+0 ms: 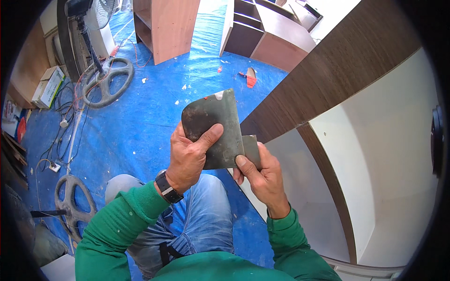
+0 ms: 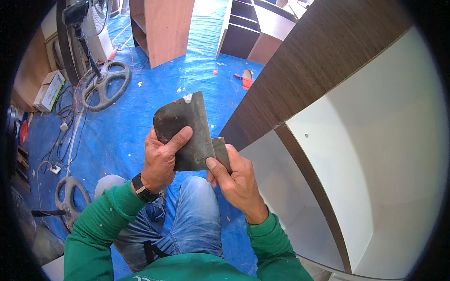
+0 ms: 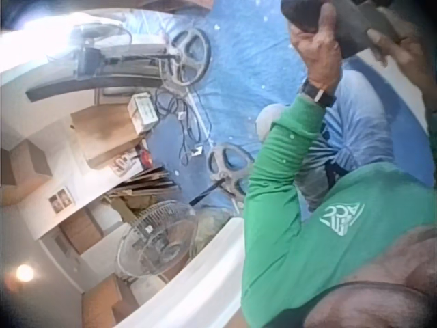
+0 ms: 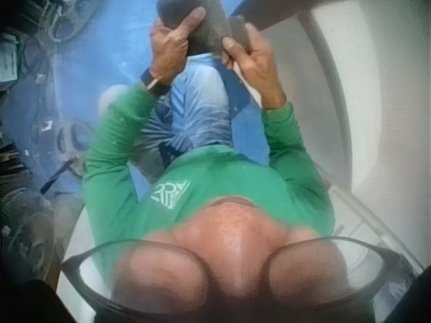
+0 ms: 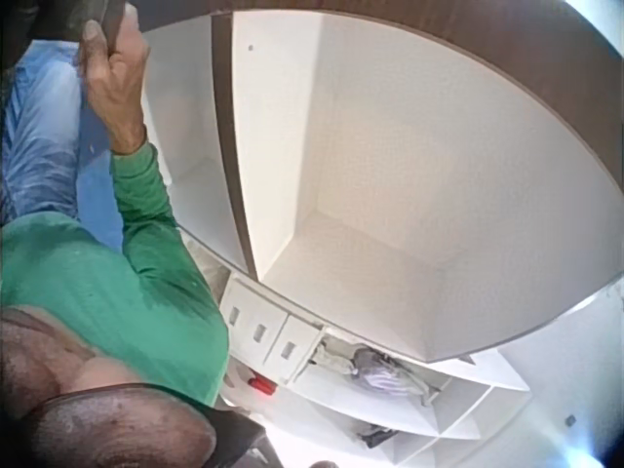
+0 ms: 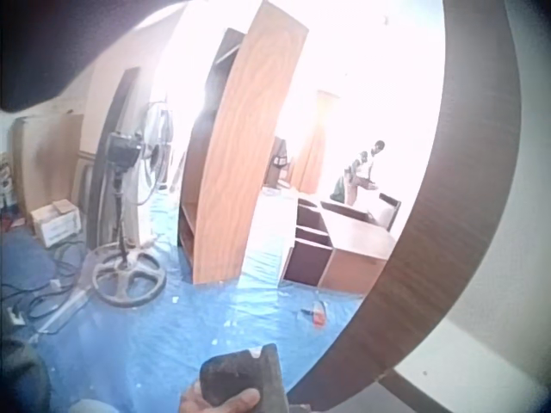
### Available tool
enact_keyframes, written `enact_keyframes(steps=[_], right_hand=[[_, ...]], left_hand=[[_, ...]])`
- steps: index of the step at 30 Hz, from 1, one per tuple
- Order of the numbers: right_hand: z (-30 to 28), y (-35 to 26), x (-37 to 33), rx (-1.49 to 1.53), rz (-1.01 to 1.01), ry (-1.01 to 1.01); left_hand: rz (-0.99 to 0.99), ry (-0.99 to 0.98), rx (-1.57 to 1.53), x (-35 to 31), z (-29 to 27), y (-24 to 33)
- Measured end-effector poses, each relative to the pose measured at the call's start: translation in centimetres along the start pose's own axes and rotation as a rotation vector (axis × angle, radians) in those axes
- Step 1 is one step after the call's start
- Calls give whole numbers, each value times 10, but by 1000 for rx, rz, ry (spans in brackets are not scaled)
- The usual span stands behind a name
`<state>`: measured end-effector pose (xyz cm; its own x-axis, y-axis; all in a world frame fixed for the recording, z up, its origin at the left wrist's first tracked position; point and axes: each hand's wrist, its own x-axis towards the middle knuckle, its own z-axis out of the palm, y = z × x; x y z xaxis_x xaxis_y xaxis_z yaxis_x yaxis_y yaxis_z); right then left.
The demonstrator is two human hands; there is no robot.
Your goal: The person rubs a small block against the edges and corners of a white and wood-grain cabinet, then applies a substance from a small container to the corner of the furniture.
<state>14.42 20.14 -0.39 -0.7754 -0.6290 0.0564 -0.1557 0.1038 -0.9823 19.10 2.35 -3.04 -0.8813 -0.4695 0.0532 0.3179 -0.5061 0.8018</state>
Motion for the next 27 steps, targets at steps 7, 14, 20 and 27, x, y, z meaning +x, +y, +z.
enact_keyframes(steps=[7,14,20,27], right_hand=[[-19,-10,3,-287,-53,-179],[-30,-8,-2,-492,-45,-246],[-9,-5,-18,87,34,98],[17,-9,-8,-359,-610,242]], left_hand=[[21,-105,25,-3,-2,1],[-14,-169,19,5,6,7],[-250,-45,-236,29,-4,30],[-600,-169,-444,25,-16,17]])
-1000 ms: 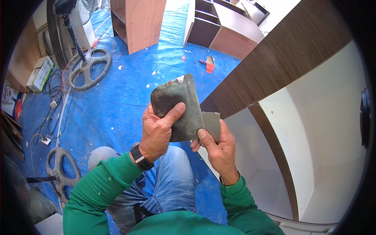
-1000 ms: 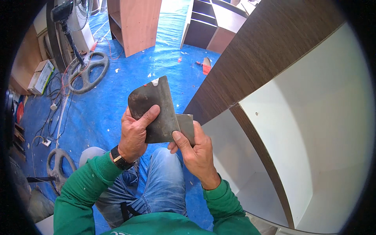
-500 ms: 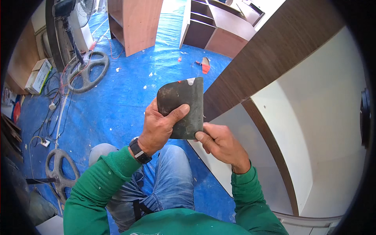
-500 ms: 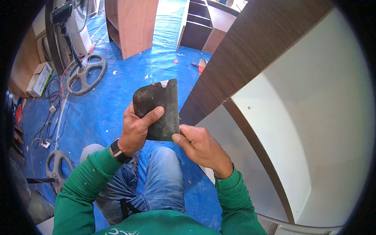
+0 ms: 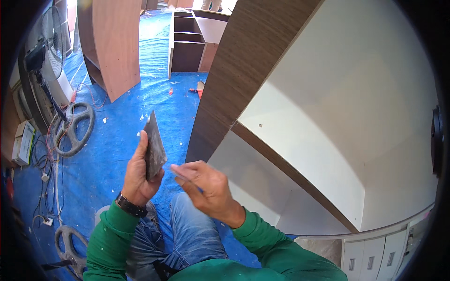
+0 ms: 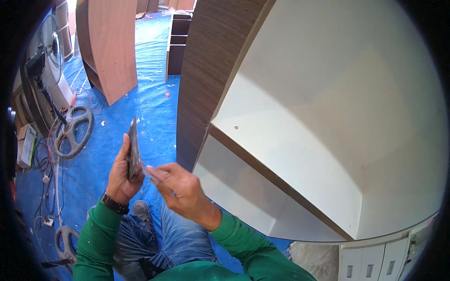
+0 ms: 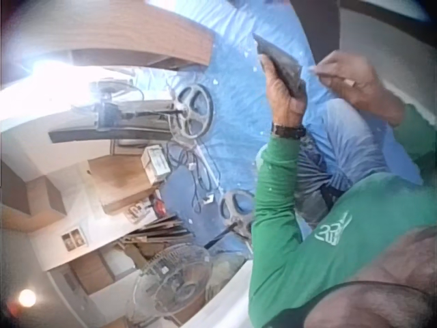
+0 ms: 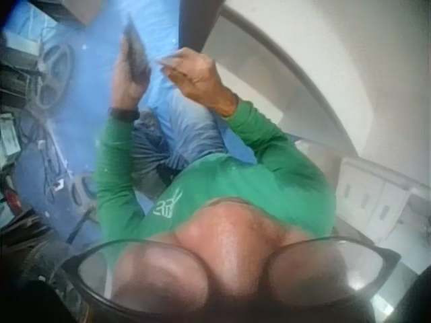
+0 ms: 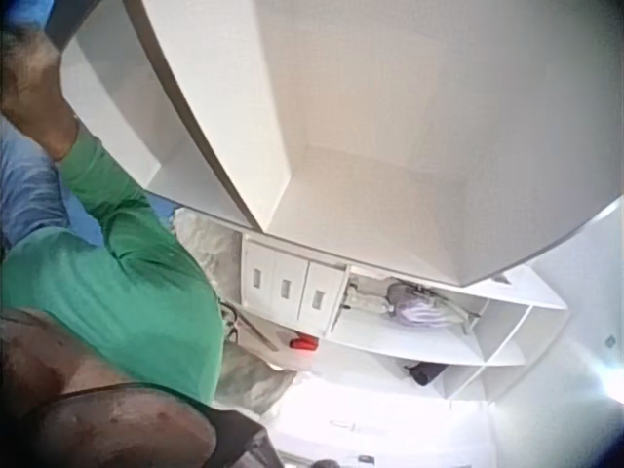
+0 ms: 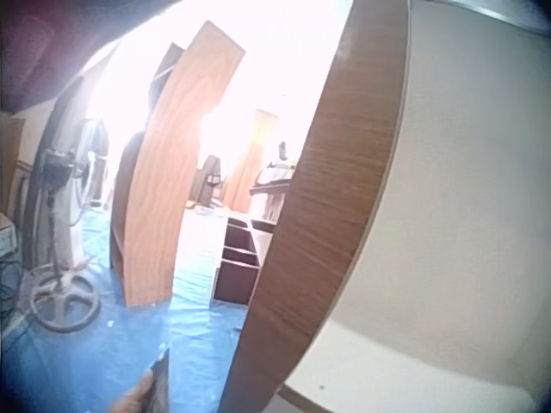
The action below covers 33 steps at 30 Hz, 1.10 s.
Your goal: The person rubs a small block against the edges and corners of a white and wood-grain cabinet, then applies a substance from a small container to the corner of the furniture.
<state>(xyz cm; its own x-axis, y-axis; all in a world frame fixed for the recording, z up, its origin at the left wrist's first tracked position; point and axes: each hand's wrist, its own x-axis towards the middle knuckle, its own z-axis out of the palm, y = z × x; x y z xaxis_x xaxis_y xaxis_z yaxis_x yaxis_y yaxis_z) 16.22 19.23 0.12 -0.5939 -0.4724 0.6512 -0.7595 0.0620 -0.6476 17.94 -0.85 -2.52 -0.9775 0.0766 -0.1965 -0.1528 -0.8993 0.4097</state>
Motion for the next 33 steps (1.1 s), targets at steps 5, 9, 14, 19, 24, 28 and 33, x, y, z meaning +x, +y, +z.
enact_keyframes(steps=[5,9,14,19,24,28,33], right_hand=[[16,1,13,-67,28,26],[26,-15,9,-135,-170,5],[11,-4,31,-231,-81,14],[13,-8,36,-243,-10,19],[11,9,43,-386,20,81],[11,3,38,-336,23,80],[0,4,30,-342,67,14]], left_hand=[[-36,172,59,-4,5,-27],[-52,351,19,-7,24,-12],[-120,160,111,-7,17,-20],[-182,22,64,-1,3,-16],[-140,118,204,-4,30,-20],[2,53,181,-6,35,-24],[359,108,236,14,30,-4]])
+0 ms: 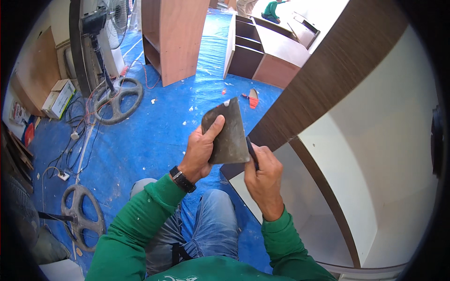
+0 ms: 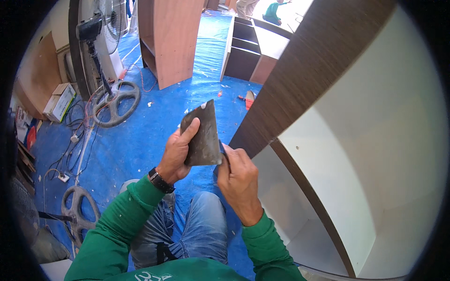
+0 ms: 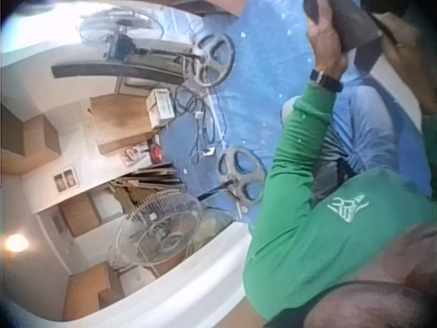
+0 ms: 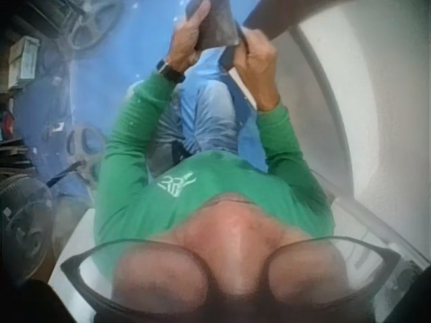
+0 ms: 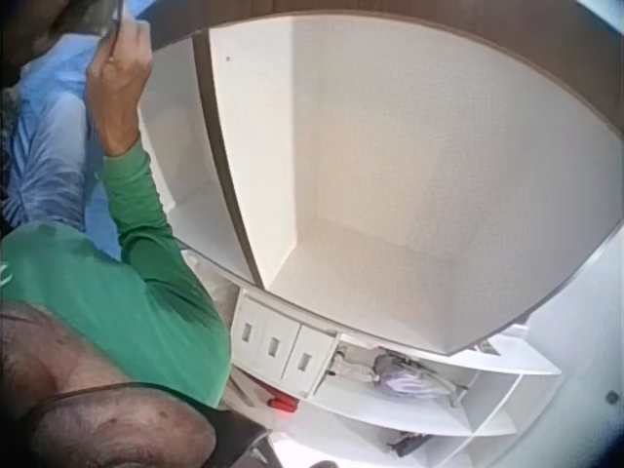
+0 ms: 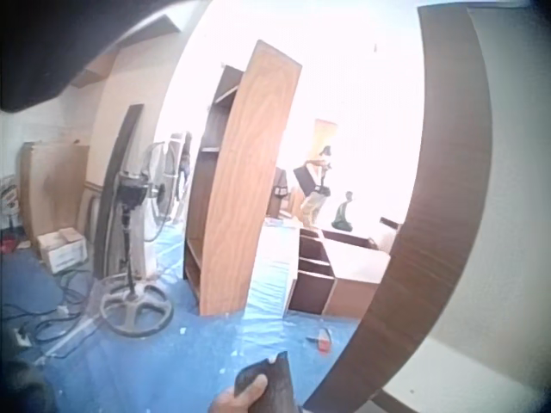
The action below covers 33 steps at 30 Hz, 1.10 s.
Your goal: The person rubs a small block against the edges and corners of a white and wood-grain cabinet, then applies a substance from a small container to the corner of the furniture.
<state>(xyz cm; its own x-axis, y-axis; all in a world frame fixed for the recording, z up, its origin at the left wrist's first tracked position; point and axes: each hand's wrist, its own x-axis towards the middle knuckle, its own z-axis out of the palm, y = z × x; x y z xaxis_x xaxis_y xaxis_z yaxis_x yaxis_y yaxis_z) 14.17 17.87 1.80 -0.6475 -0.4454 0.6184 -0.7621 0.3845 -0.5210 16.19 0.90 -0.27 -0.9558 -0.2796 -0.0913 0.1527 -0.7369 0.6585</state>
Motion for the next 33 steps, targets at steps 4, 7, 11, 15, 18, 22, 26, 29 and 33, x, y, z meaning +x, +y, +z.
enact_keyframes(steps=[4,7,11,15,18,22,26,29,33], right_hand=[[-7,3,5,-52,-1,9],[-2,9,15,-69,-58,-23],[8,0,32,-71,-19,-100],[12,-3,80,-64,2,-245],[14,-24,118,-46,63,-358],[18,-57,140,17,86,-479],[0,-102,113,60,123,-620],[-44,-142,75,-51,42,-875],[-115,-217,54,-94,-53,-1033]], left_hand=[[378,59,239,33,-15,7],[548,104,365,58,-30,11],[469,93,353,75,-41,20],[498,179,472,100,-58,-3],[294,355,453,87,-78,-27],[251,550,392,30,-75,-30],[195,721,400,-60,-38,18],[166,816,501,-142,2,60],[84,910,752,-227,91,129]])
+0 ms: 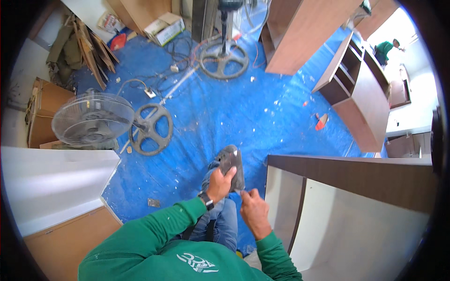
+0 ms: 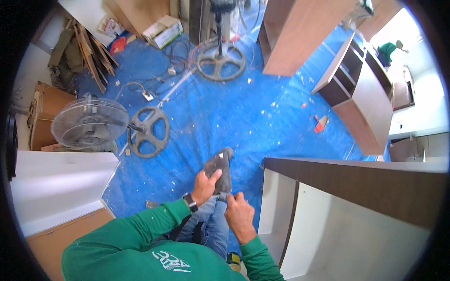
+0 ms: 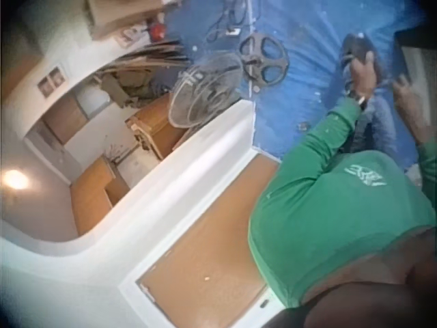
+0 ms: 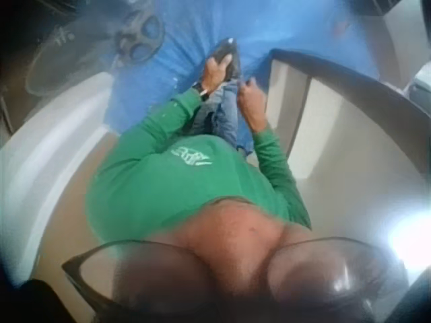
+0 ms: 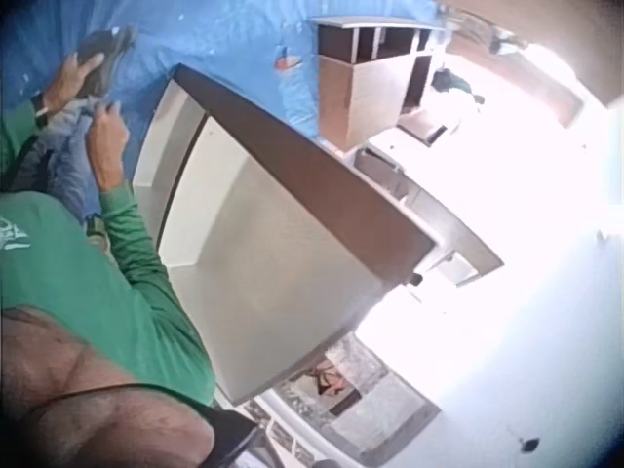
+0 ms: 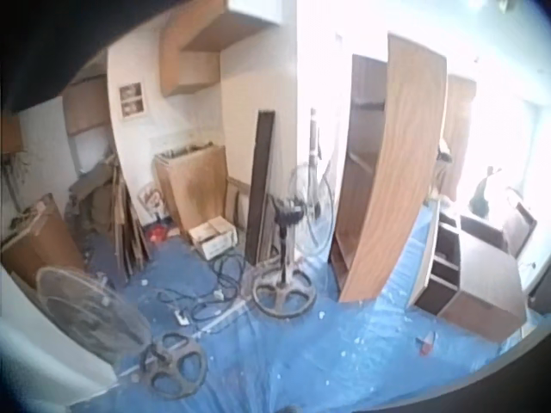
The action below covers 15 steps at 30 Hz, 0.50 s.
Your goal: The person rubs a small block against the edges and corners of a white and wood-grain cabinet, then applies a substance from a small container to the corner of the furniture.
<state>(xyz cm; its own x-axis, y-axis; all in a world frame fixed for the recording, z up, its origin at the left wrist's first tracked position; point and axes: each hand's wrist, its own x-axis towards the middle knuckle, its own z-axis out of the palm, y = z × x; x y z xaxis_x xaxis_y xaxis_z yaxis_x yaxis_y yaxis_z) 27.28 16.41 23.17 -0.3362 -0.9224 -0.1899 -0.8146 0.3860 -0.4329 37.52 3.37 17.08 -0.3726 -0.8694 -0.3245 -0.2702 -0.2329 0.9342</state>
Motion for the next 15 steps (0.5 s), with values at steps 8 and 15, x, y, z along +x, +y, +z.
enact_keyframes(steps=[8,15], right_hand=[[-59,-68,-102,-39,104,101],[-33,-63,-203,52,460,413]], left_hand=[[154,-322,305,-109,-46,106],[48,-733,-167,-169,-59,134]])
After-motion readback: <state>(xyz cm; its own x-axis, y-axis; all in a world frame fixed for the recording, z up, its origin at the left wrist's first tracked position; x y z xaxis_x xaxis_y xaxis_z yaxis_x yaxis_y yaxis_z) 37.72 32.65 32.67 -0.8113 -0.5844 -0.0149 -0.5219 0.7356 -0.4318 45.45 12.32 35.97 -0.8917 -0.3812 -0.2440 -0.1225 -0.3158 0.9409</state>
